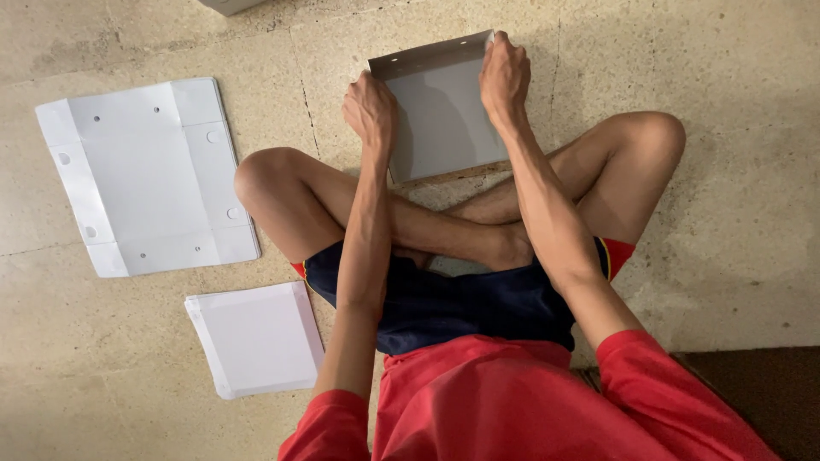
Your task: Assembling a cardboard box by folding pre-cut flaps into position.
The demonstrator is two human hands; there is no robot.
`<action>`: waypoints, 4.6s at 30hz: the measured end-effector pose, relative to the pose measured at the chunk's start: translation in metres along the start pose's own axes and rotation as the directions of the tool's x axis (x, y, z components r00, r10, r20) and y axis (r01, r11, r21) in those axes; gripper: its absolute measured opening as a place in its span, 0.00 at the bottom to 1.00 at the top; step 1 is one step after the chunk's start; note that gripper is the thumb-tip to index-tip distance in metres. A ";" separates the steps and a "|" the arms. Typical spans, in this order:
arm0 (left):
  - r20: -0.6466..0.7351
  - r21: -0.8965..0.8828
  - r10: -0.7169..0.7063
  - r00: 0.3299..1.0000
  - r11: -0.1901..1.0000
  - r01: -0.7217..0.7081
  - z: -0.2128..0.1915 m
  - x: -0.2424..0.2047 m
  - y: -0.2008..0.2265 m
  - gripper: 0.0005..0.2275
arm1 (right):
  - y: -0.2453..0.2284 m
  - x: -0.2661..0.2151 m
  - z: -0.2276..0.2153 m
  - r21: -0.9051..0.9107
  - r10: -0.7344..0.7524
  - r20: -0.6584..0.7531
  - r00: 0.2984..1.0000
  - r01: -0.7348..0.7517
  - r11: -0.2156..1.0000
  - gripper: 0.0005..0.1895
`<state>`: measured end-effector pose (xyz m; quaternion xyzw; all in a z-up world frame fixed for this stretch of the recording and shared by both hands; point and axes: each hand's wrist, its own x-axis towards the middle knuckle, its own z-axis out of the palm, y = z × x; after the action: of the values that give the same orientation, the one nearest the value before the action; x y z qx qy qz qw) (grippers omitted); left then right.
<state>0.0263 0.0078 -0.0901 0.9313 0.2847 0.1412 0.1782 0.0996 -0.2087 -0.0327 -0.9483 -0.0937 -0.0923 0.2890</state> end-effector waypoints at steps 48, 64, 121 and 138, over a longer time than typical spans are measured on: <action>0.572 0.206 0.181 0.800 0.912 -0.354 -0.096 -0.099 -0.023 0.11 | -0.019 -0.062 -0.126 -0.277 0.280 0.771 0.571 -0.096 0.956 0.24; 0.521 0.251 0.140 0.842 0.918 -0.308 -0.086 -0.101 -0.023 0.11 | 0.002 -0.075 -0.101 -0.245 0.258 0.750 0.609 -0.107 0.964 0.26; 0.666 -0.021 0.244 0.705 0.951 -0.310 -0.168 -0.106 0.066 0.36 | -0.042 -0.131 -0.121 -0.205 -0.058 0.264 0.963 0.114 0.972 0.37; 0.462 0.028 0.443 0.768 0.858 -0.512 -0.068 -0.059 0.123 0.39 | 0.045 -0.065 -0.109 -0.196 -0.009 0.235 0.972 0.057 0.979 0.39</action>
<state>0.0136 -0.1051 0.0119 0.9908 -0.0002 -0.0543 0.1243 0.0344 -0.3153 0.0178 -0.9752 -0.1330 0.0057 0.1769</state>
